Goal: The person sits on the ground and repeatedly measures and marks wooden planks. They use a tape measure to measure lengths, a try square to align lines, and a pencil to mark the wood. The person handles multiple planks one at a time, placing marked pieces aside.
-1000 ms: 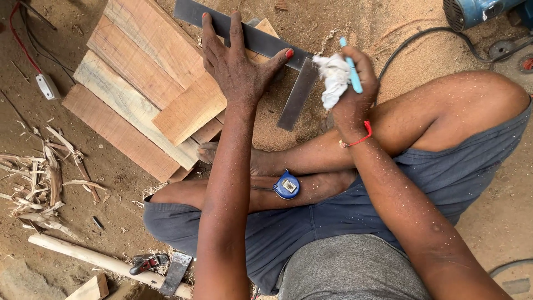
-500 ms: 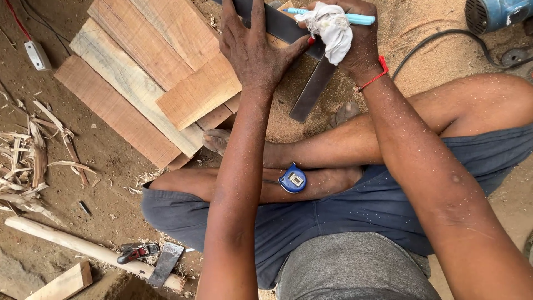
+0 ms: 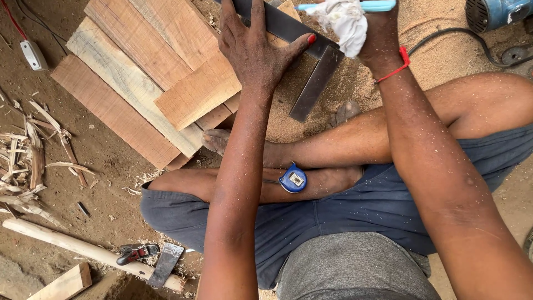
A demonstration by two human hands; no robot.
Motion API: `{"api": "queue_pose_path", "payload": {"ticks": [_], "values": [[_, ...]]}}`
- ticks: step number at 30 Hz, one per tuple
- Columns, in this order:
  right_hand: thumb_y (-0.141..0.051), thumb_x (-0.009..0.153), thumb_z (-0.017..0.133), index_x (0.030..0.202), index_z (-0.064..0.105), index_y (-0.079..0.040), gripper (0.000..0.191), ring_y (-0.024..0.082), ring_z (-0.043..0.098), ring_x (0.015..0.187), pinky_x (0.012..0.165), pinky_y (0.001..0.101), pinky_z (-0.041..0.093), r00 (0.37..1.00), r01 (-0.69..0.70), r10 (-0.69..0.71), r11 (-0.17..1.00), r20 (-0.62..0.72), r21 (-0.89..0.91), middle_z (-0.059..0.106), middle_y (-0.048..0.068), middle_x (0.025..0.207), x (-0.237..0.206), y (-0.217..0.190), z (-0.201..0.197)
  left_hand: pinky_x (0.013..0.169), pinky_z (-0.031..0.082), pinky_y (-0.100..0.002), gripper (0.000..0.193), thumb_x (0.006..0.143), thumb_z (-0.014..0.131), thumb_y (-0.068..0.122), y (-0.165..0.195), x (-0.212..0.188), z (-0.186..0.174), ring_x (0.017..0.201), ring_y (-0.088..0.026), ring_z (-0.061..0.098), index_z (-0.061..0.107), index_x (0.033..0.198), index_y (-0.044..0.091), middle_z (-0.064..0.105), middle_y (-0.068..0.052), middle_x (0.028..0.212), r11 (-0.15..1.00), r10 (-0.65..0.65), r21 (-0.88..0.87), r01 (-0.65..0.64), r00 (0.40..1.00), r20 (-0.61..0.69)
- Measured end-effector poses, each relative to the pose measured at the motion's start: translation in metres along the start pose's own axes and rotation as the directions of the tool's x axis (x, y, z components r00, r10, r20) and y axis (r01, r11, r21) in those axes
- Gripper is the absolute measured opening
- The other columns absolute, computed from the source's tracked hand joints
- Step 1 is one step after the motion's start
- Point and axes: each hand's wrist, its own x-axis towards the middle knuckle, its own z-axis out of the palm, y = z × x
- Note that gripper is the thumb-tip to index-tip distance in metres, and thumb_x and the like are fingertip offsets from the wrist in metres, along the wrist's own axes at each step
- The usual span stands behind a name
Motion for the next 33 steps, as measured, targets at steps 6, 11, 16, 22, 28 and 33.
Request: {"api": "queue_pose_path", "payload": {"ticks": [6,11,16,22,28,33], "values": [[-0.014,0.111,0.078,0.113,0.074,-0.003,0.012,0.018,0.074,0.092,0.081,0.0296,0.06,0.999,0.041,-0.04,0.997,0.018,-0.057,0.075,0.011,0.1,0.002,0.0,0.021,0.117,0.034,-0.062,0.116,0.064,0.091,0.081,0.0,-0.001,-0.002,0.15,-0.043,0.025,0.042,0.154,0.027,0.017,-0.018,0.164,1.0,0.006,-0.013,-0.006,1.0,-0.003],[-0.013,0.108,0.081,0.116,0.077,-0.005,0.012,0.016,0.077,0.096,0.082,0.0308,0.064,0.991,-0.099,0.093,0.994,-0.1,-0.053,0.077,0.01,0.106,-0.036,-0.019,-0.005,0.117,0.034,-0.062,0.12,0.063,0.089,0.091,-0.001,-0.003,-0.003,0.15,-0.044,0.026,0.04,0.155,0.031,0.016,-0.015,0.165,1.0,-0.005,-0.02,0.004,1.0,-0.015],[-0.009,0.091,0.074,0.109,0.073,-0.006,0.018,0.016,0.076,0.085,0.061,0.0328,0.068,0.561,-0.568,0.827,0.339,0.051,0.75,0.076,0.006,0.098,-0.071,-0.036,0.028,0.115,0.031,-0.065,0.12,0.065,0.085,0.092,0.011,-0.002,-0.019,0.148,-0.047,0.023,0.039,0.155,0.027,0.016,-0.018,0.163,0.999,0.041,0.03,-0.039,0.998,-0.051],[0.0,0.1,0.075,0.116,0.07,0.007,0.018,0.019,0.073,0.093,0.083,0.03,0.064,0.716,-0.291,0.678,0.506,-0.166,0.812,0.073,0.014,0.107,-0.085,-0.07,0.029,0.107,0.047,-0.056,0.108,0.079,0.085,0.066,0.064,-0.061,-0.081,0.134,-0.041,0.048,0.035,0.157,0.011,0.039,-0.02,0.149,0.956,0.158,-0.275,-0.103,0.97,0.185],[-0.01,0.115,0.066,0.13,0.064,0.006,0.022,0.02,0.076,0.1,0.09,0.0295,0.065,0.953,-0.075,0.203,0.877,-0.225,0.475,0.073,0.016,0.113,-0.095,-0.116,-0.021,0.08,0.063,-0.035,0.038,0.108,0.074,0.021,0.054,-0.044,-0.124,0.097,-0.021,0.072,0.055,0.139,0.009,0.064,-0.009,0.12,0.864,0.239,-0.484,-0.141,0.96,0.148],[-0.014,0.121,0.05,0.12,0.062,0.005,0.022,0.025,0.074,0.1,0.089,0.033,0.063,0.986,-0.011,0.043,0.981,-0.161,0.192,0.069,0.018,0.112,-0.068,-0.093,-0.077,0.059,0.043,-0.035,0.027,0.106,0.07,0.041,-0.012,0.058,-0.15,0.061,-0.023,0.065,0.079,0.102,0.016,0.071,-0.005,0.072,0.973,-0.103,-0.157,0.171,0.923,0.371]]}}
